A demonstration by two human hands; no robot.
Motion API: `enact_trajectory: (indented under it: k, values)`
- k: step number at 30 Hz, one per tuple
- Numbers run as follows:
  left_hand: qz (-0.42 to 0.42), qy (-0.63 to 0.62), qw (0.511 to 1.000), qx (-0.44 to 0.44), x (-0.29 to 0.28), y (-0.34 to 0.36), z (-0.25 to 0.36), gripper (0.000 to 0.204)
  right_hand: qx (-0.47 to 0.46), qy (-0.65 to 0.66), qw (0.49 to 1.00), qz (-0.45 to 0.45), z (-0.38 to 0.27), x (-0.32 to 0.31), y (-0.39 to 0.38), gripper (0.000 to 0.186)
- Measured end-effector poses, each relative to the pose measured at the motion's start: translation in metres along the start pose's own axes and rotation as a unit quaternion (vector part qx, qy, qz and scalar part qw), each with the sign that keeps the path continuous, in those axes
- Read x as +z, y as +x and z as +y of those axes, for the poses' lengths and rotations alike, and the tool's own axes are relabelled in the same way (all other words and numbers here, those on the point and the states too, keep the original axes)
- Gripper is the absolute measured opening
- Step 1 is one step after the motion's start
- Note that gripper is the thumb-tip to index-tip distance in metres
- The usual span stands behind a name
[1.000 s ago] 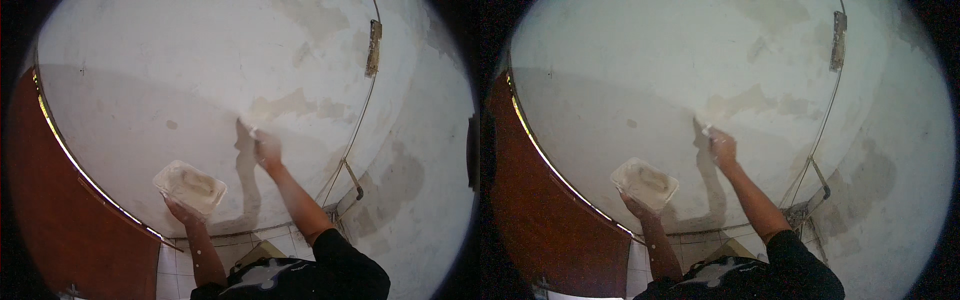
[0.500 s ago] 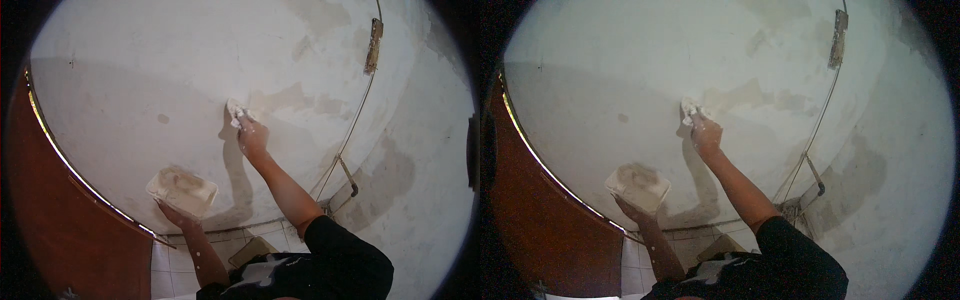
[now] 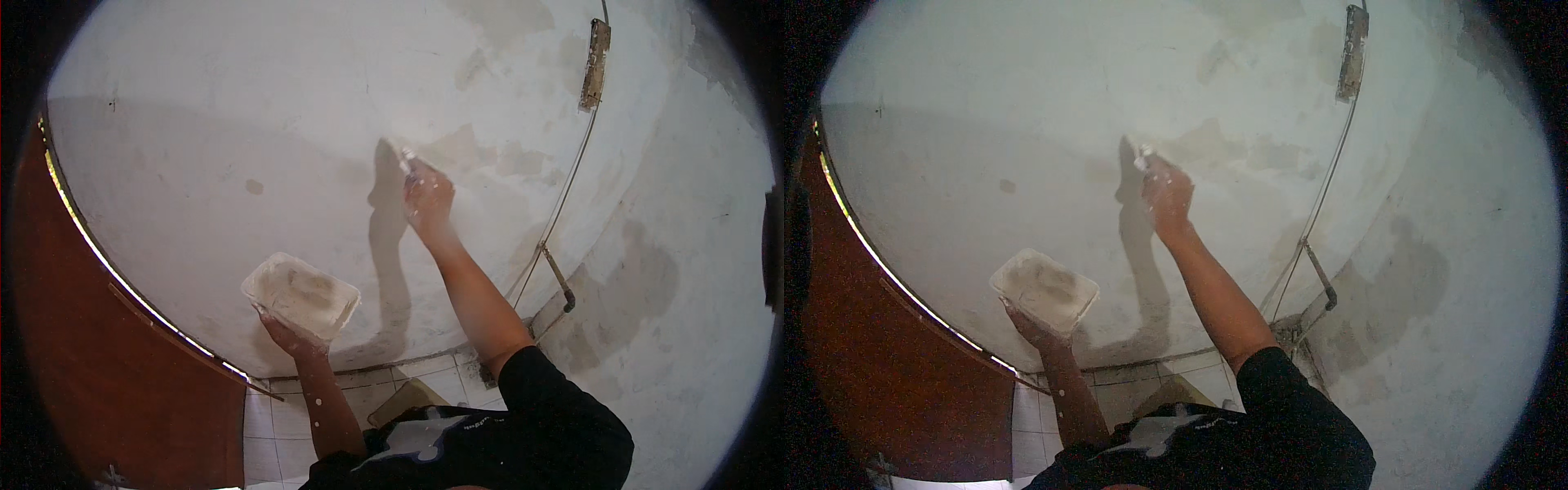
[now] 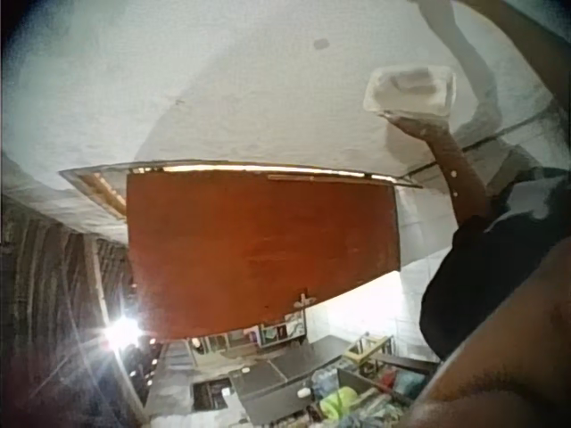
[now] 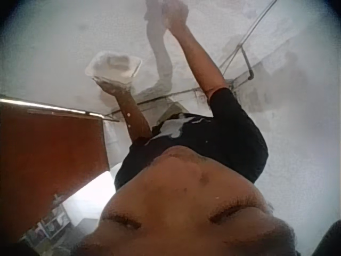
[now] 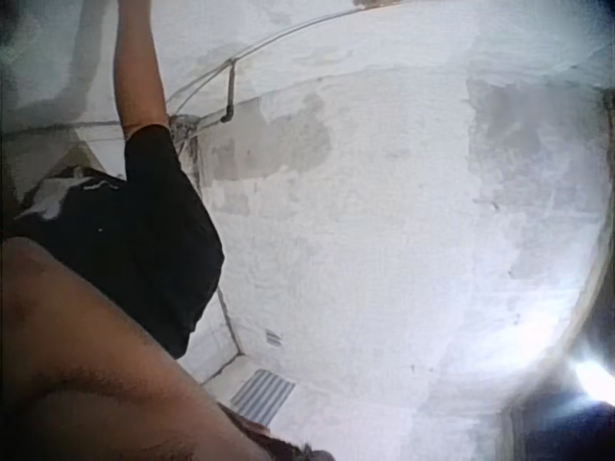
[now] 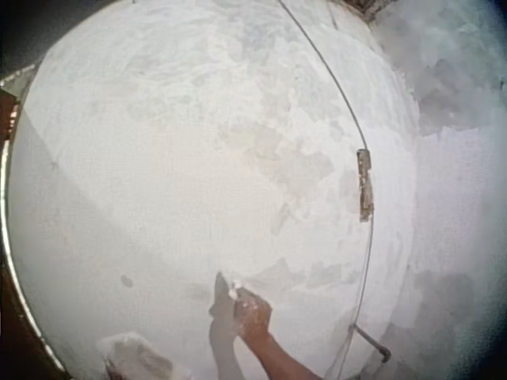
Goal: The person is applying plaster to a wall using a putty knife and a plastic container of plaster mix.
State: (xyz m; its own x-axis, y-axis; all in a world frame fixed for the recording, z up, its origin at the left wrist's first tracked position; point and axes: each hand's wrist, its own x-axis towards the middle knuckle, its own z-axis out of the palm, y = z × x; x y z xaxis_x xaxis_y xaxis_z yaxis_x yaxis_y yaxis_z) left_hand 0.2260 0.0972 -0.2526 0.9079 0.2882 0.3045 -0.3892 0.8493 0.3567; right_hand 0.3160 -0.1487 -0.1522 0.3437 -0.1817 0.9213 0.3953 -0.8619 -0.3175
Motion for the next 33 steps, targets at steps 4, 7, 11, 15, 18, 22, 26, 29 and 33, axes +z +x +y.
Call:
enact_trajectory:
  k: [4,7,11,15,18,22,26,29,33]
  values:
    - [0.019,-0.002,1.0,0.006,-0.025,0.008,0.012,0.061,0.033,-0.034,0.994,0.102,-0.005,0.015,0.009,0.031]
    - [0.024,0.01,0.999,0.03,-0.037,0.014,0.019,0.062,0.019,-0.108,0.994,0.004,-0.011,0.041,-0.007,0.033]
    - [0.045,0.044,0.997,0.048,-0.033,0.007,0.017,0.063,0.015,-0.085,0.989,-0.119,-0.011,0.064,-0.045,0.035]
    - [0.028,0.057,0.997,0.044,-0.019,0.002,0.012,0.064,-0.129,-0.168,0.971,-0.108,-0.014,0.075,-0.09,0.031]
    - [-0.009,0.009,1.0,-0.001,-0.01,-0.002,0.009,0.059,-0.083,-0.088,0.974,-0.189,-0.009,0.072,-0.104,0.033]
    - [-0.036,0.032,0.999,0.02,-0.005,-0.005,0.01,0.061,0.032,0.007,0.993,-0.112,0.012,0.037,-0.074,0.029]
    - [-0.048,0.13,0.988,0.073,-0.009,-0.006,0.011,0.061,0.188,0.055,0.977,0.08,0.043,-0.01,-0.014,0.022]
    - [-0.006,0.144,0.984,0.106,-0.013,-0.005,0.022,0.06,0.223,0.002,0.958,0.18,0.047,-0.013,0.009,0.022]
    - [-0.012,0.194,0.973,0.122,-0.007,-0.005,0.043,0.06,0.15,-0.035,0.981,0.119,0.022,0.023,-0.009,0.022]
